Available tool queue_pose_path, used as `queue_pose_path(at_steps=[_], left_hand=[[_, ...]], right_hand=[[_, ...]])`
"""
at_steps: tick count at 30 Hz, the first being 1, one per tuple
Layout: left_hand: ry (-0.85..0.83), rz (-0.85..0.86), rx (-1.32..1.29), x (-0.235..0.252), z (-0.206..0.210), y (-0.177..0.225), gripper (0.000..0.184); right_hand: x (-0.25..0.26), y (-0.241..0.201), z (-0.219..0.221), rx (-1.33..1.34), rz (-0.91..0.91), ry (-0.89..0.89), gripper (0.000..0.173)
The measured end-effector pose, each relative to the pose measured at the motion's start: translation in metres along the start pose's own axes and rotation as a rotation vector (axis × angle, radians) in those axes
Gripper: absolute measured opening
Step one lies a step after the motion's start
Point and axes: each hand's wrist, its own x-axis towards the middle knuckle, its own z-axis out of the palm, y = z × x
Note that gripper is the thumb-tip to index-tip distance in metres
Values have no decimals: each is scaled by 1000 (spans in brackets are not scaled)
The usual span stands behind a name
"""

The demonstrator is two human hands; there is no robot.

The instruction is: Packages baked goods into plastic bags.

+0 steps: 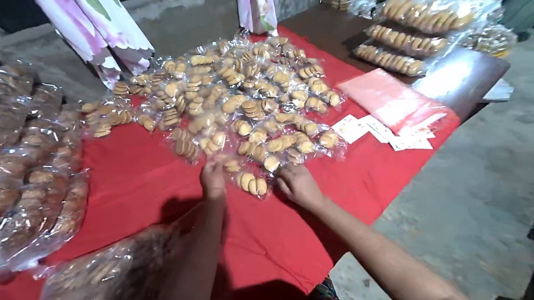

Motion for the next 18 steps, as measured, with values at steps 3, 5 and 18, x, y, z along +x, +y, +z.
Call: queue_pose_path(at_steps=[3,5,18], left_hand=[[10,298,46,-4,-28,4,26],[-62,380,103,-12,-52,19,27],[-629,300,553,-76,-50,9,29]], right_hand=[[15,-41,3,8,281,-348,64],[34,-48,15,-43,368,-353,82],[-26,-11,36,356,-413,-180,78]])
